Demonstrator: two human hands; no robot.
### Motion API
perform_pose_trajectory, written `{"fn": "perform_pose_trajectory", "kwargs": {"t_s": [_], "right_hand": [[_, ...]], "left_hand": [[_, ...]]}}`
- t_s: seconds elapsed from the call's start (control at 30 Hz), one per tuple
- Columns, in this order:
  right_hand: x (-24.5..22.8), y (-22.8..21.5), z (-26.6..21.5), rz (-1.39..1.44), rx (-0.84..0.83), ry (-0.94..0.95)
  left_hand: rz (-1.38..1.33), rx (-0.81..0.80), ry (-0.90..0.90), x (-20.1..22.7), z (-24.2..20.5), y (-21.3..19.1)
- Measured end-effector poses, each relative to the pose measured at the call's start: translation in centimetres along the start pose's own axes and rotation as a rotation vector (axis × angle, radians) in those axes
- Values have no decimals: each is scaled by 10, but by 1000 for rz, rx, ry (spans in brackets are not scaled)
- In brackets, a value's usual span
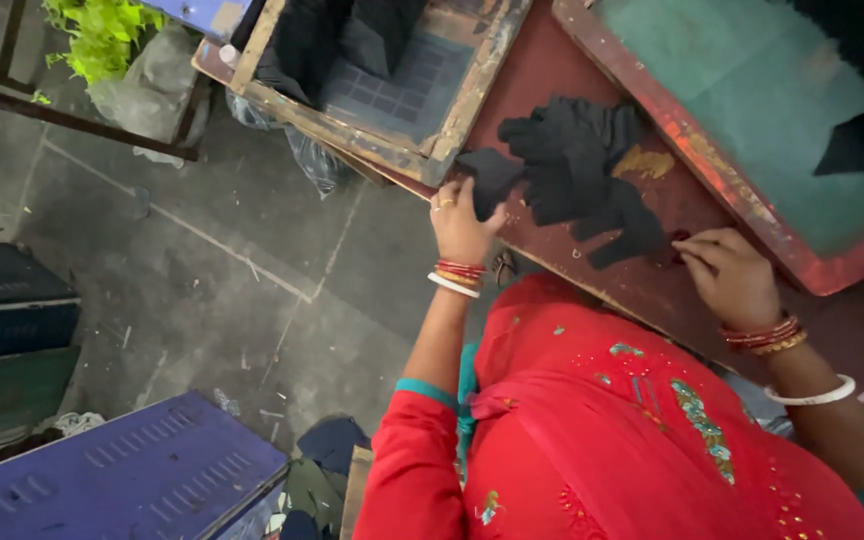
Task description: The person sorts and folds black fabric pieces on a wooden table. They pick up the pieces, arrange them into a neat pile, and occasionally move them to a nearby tray. The camera is extremely unstable throughout the process.
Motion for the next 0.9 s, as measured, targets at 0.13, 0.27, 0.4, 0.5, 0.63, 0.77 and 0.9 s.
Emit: {"fn": "perform_pose_trajectory", "kwargs": {"t_s": [0.13,0.27,0.4,0.5,0.63,0.77,0.9], "right_hand": [[-7,2,3,-22,-18,-9],[-4,18,5,-43,-25,-16],[-9,47,23,-97,-67,-195],[-14,51,36,-104,-63,-260],[9,47,4,-154,-136,-237],[5,17,-9,-50,-98,-226],[-3,-1,-6,-23,61,-26]], "left_hand": [[-59,-394,91,66,0,18],[-323,-460,297,106,-57,76],[-322,-517,191,107,-68,91],[-301,-528,152,110,-68,95],[-359,-485,147,119,-52,78],[-397,-423,190,114,-58,72],[-313,-200,87,64,-37,25]]}}
Point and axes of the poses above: each hand's wrist, its own z-axis towards the middle knuckle, its own y-axis out of the palm, x = y × z, the point moved 2 cm from there along z, towards the middle knuckle, and after that the axes turned 10 degrees about y, right-handed, at the moved point
